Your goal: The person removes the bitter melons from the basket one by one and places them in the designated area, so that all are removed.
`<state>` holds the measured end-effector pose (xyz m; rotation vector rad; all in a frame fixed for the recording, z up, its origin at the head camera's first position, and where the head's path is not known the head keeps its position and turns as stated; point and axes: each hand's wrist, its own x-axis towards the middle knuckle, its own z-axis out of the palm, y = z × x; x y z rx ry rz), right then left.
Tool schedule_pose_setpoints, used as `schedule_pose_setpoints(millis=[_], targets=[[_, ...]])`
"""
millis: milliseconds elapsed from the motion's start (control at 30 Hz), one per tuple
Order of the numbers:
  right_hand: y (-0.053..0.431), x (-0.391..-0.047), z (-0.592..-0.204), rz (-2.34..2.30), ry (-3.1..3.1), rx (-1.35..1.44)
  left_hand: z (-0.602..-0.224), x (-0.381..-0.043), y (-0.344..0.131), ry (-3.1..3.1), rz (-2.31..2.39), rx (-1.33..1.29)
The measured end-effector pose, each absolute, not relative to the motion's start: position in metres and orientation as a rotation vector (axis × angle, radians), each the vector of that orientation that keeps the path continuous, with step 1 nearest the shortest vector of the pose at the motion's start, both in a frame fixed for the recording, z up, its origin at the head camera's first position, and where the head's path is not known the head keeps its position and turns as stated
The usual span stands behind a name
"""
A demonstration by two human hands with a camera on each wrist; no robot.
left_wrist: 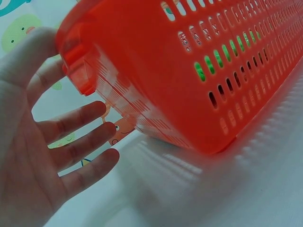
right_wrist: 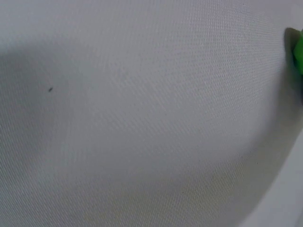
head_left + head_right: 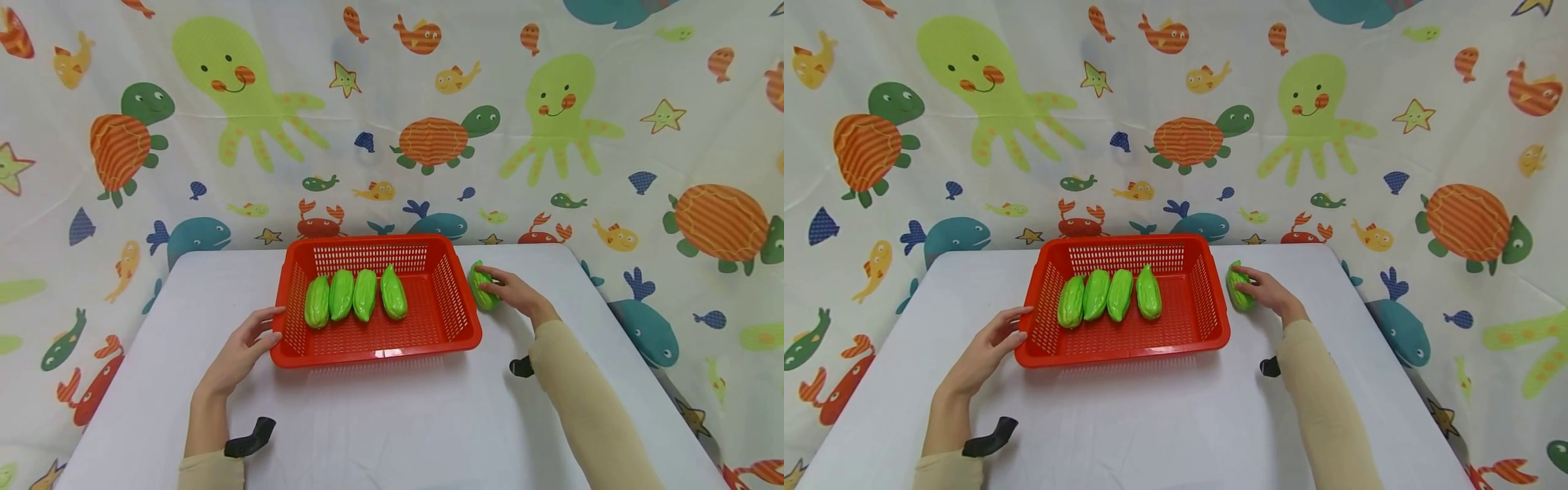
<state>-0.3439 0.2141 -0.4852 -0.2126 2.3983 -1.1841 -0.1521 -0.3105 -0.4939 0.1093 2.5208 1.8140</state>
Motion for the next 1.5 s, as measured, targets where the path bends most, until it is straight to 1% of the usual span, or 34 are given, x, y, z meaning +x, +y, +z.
schedule_pose_setpoints(millis=[733, 1033, 1200, 1500], targets=[[0.217, -0.342, -0.483, -1.18, 2.402, -0.184, -0.496, -0.151, -0.31, 2.532, 1.806, 0.106], [0.218, -0.347, -0.472, -1.186, 2.502, -0.225, -0.494, -0.151, -0.31, 2.537, 1.805, 0.107], [0.216, -0.352, -0.462, -1.242, 2.568, -0.198, -0.495, -0.152, -0.311, 2.53, 1.815, 0.106], [0.198, -0.355, -0.438, -1.316, 2.635, -0.147, -0.498, -0.154, -0.312, 2.519, 1.825, 0.123]])
